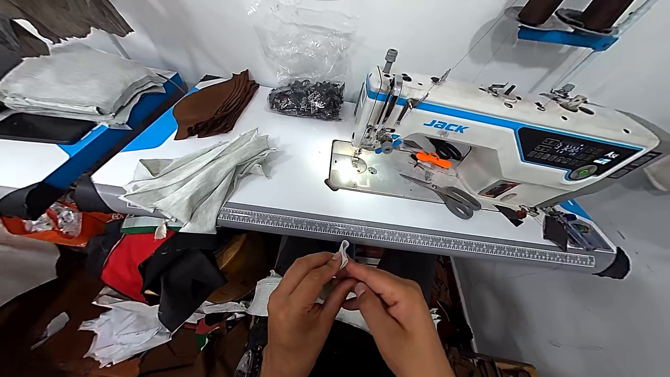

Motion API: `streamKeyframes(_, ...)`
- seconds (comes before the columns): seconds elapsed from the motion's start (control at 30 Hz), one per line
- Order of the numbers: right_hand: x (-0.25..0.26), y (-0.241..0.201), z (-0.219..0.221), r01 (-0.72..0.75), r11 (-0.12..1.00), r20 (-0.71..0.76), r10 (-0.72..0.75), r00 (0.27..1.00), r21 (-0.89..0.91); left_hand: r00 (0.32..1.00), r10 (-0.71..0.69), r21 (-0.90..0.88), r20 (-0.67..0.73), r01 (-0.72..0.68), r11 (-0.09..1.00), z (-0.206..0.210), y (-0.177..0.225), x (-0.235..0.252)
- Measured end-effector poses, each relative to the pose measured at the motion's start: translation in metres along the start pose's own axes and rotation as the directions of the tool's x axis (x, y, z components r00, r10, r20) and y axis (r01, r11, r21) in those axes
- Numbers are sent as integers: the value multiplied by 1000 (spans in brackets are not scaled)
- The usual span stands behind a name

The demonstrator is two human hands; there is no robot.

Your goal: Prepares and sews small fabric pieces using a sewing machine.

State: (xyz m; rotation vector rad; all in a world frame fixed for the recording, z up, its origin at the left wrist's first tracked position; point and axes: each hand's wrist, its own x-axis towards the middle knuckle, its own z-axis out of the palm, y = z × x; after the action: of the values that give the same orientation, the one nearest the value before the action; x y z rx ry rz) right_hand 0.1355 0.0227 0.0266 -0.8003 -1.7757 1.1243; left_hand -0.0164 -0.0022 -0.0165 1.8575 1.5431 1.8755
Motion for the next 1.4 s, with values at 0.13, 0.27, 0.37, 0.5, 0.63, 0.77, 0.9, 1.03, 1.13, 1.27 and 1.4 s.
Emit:
streamKeyframes(0.13, 8, -16, -19, -90, 996, 172, 93, 981, -29, 999, -31, -82, -12, 30, 996, -3, -1, 4)
streamKeyframes(0.27, 18, -26, -43, 5, 984, 217, 34, 976, -176, 968, -238, -419, 74, 247, 874, -11, 2, 12)
streamKeyframes(0.37, 35, -24, -54, 35, 919, 137, 20, 990, -392, 931, -315, -534, 182, 363, 764, -15, 4, 16)
streamKeyframes(0.5, 56, -20, -48, 22, 986, 263, 22, 964, -164, 915, -346, -581, 209, 400, 709, -12, 6, 18)
streamKeyframes(0.63, 63, -17, -43, 30, 983, 196, 6, 981, -182, 853, -429, -645, 297, 511, 569, -8, 4, 18)
streamKeyframes(0.77, 70, -1, -46, 8, 987, 102, 9, 995, -158, 826, -458, -590, 329, 559, 582, -5, -9, 22)
streamKeyframes(0.9, 102, 28, -56, -85, 987, 14, 88, 996, -133, 945, -151, -50, 290, 173, 984, 0, -42, 82)
streamKeyframes(1.03, 152, 91, -73, -108, 925, -153, 55, 987, -363, 804, -174, 288, 569, 3, 958, 44, -84, 163)
streamKeyframes(1.13, 186, 133, -87, -89, 810, -158, -5, 987, -580, 716, -286, 398, 637, 13, 917, 86, -120, 188)
streamKeyframes(1.27, 214, 161, -96, -99, 685, -106, 32, 994, -722, 706, -239, 421, 667, -92, 902, 111, -139, 190)
streamKeyframes(1.4, 231, 169, -104, -122, 664, -58, 117, 991, -738, 739, -156, 395, 656, -160, 904, 117, -154, 188)
